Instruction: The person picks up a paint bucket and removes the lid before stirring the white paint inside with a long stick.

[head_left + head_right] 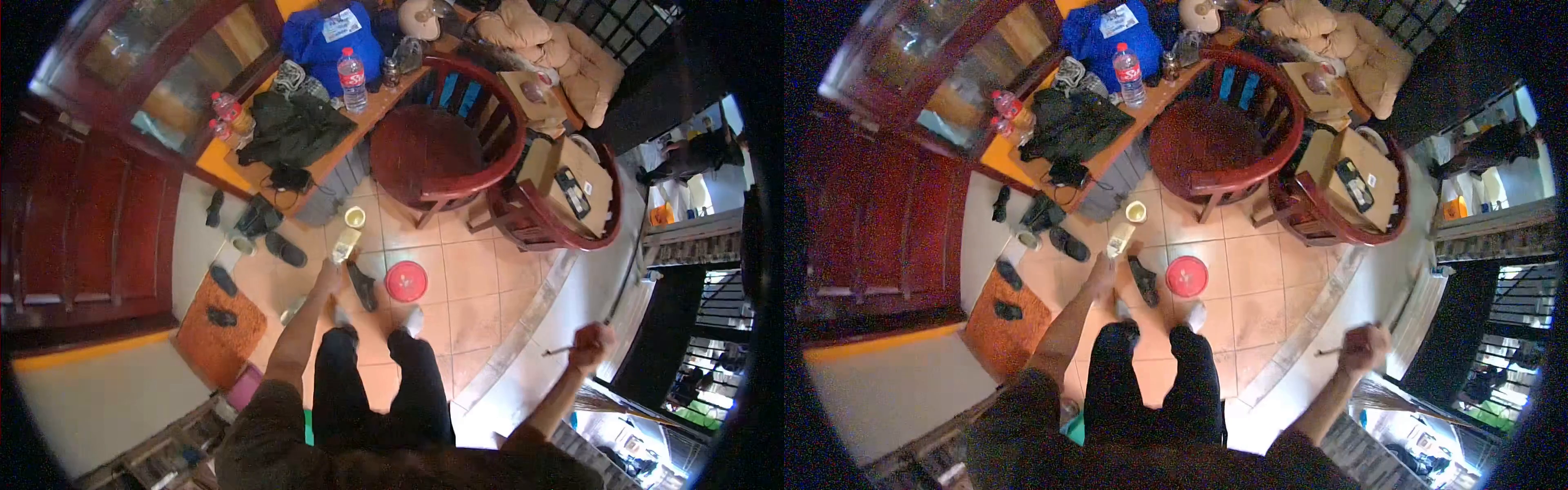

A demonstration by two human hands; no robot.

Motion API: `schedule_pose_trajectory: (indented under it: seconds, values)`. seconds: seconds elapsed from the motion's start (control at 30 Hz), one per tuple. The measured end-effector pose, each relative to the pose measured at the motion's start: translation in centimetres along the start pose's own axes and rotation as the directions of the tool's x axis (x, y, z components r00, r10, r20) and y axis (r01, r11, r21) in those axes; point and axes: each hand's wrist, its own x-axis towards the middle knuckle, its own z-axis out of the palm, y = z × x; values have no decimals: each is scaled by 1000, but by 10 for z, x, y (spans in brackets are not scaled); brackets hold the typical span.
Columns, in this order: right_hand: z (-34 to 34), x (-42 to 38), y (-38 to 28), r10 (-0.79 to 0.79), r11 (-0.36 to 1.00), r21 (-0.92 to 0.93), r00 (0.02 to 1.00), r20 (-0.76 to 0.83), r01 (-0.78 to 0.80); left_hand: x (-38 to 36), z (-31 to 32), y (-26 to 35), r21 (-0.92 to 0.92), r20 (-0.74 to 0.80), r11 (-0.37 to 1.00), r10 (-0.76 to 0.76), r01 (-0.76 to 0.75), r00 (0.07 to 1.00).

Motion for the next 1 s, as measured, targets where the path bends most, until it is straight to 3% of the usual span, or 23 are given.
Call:
schedule_pose_trajectory:
  seconds: [0.07,0.13,0.2,0.27,0.4,0.43,0.47,0.5,0.53,0.57,0.63,0.7,0.8,0.87,1.0]
  values:
    - [12,-8,13,-101,992,-76,993,-66,96,52,33,-48,14,29,998,66,-67,997]
    - [29,-22,27,-261,953,-192,955,-138,233,112,86,-114,145,92,984,94,-106,991]
    - [10,-41,41,-3,998,57,994,-108,10,147,123,-152,456,-100,828,411,-326,906]
    - [18,-61,68,-297,942,-237,919,-258,238,193,156,-177,302,-123,950,125,-83,985]
    - [61,-96,103,-265,950,-273,858,-441,153,232,183,-203,309,-58,943,149,-125,987]
    - [52,-104,106,-186,980,-147,885,-428,135,235,188,-209,307,-47,946,130,-109,990]
    - [50,-111,115,-183,979,-160,879,-440,124,241,192,-218,309,-39,946,114,-96,993]
    - [55,-115,123,-235,957,-267,852,-468,117,246,193,-227,467,33,837,306,-286,951]
    - [59,-119,128,-289,924,-367,824,-488,107,246,195,-232,466,47,835,306,-292,951]
    - [64,-121,130,-262,948,-308,756,-599,84,248,196,-236,492,79,810,324,-320,943]
    - [80,-119,139,-330,919,-385,697,-636,84,249,198,-242,522,116,773,356,-361,927]
    - [98,-118,144,-401,884,-462,634,-661,78,248,203,-249,487,83,810,330,-328,940]
    - [101,-125,144,-305,946,-314,550,-778,81,244,211,-257,450,25,858,264,-247,964]
    - [61,-139,135,-277,888,-452,880,-387,81,243,215,-257,448,3,871,225,-202,974]
    - [83,-141,135,-220,909,-416,887,-406,35,243,213,-253,385,84,908,141,-162,987]
